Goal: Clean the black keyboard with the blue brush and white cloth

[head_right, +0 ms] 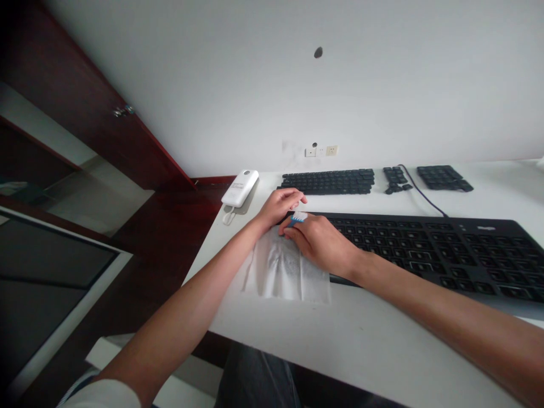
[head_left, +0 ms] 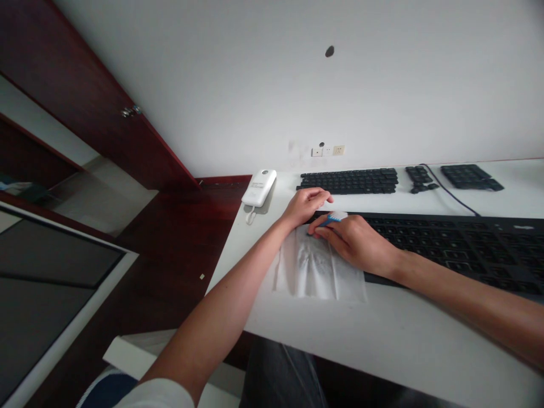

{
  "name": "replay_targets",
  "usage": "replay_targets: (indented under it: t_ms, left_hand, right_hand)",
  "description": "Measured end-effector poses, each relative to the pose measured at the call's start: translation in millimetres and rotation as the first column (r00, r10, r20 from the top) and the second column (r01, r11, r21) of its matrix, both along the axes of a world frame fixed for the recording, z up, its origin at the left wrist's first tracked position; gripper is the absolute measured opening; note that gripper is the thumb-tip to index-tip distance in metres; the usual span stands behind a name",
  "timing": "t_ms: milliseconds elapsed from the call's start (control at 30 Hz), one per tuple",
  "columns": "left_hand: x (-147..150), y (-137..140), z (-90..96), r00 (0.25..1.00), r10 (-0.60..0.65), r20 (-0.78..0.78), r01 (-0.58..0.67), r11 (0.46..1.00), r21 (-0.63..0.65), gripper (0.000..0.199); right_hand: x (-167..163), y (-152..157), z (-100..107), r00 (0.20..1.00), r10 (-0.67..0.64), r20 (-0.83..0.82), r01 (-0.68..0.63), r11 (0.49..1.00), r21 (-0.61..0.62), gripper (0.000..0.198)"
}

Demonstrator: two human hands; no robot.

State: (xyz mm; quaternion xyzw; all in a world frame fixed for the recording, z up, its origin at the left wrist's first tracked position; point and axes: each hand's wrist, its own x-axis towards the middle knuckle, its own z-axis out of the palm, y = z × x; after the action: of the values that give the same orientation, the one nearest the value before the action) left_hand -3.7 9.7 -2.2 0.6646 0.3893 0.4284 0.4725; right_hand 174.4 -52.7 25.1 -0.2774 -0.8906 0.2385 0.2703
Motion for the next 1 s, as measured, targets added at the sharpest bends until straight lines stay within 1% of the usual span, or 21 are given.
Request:
replay_targets:
  t_ms: [67,167,267,333,467,600,700,767,833,933,1000]
  left_hand:
    - [0.6,0.0,0.1,1.0,0.012,-0.008,-0.012,1.0,-0.01,0.036]
    - [0.6,0.9,-1.2,0.999,0.021,-0.033,-0.022,1.0,-0.014,0.037]
    - [0.0,1.9,-2.4,0.999,0.015,-0.041,-0.015,1.0,0.001,0.037]
    - [-0.4,1.7,-2.1,0.999,0.011,-0.04,-0.011,1.0,0.003,0.037]
    - [-0.3,0.3,-0.1,1.0,-0.002,-0.03,0.002,1.0,0.001,0.037]
    - [-0.1,0.0,1.1,0.999,0.009,-0.043,-0.007,0.999,0.031,0.035]
    - [-0.2,-0.8,3.0,0.998,0.023,-0.051,-0.022,1.0,0.022,0.035]
    - [-0.5,-2.1,5.1,0.998,0.035,-0.048,-0.035,0.999,0.005,0.034]
    - [-0.7,-3.2,7.0,0.998,0.044,-0.037,-0.044,0.999,-0.005,0.034]
    - [-1.0,-3.5,8.2,0.998,0.054,-0.043,-0.055,0.998,-0.028,0.034]
    - [-1.1,-2.8,7.7,0.996,0.064,-0.06,-0.067,0.997,-0.044,0.034]
  right_hand:
    - [-1.1,-1.0,-0.3,1.0,0.003,0.011,-0.002,1.0,-0.022,0.03]
    - [-2.1,-2.2,-0.8,1.0,0.017,0.008,-0.017,1.0,-0.021,0.03]
    - [-0.9,-3.1,3.3,0.999,0.035,-0.013,-0.035,0.999,0.012,0.028]
    - [1.0,-3.8,10.4,1.0,0.03,0.002,-0.03,0.999,0.041,0.028]
    - [6.6,-3.7,31.4,0.994,0.031,0.106,-0.037,0.998,0.049,0.03]
    - [14.4,-0.7,47.8,0.977,0.08,0.197,-0.096,0.992,0.078,0.027]
    - [19.7,-0.1,53.2,0.939,0.09,0.331,-0.093,0.996,-0.006,0.026]
    - [21.9,-1.1,53.5,0.91,0.092,0.405,-0.074,0.995,-0.06,0.023]
    - [23.1,-1.7,50.5,0.886,0.097,0.453,-0.068,0.995,-0.079,0.02]
    - [24.1,0.1,40.8,0.881,0.118,0.458,-0.091,0.993,-0.081,0.026]
    - [23.9,2.3,33.9,0.894,0.127,0.431,-0.109,0.992,-0.065,0.019]
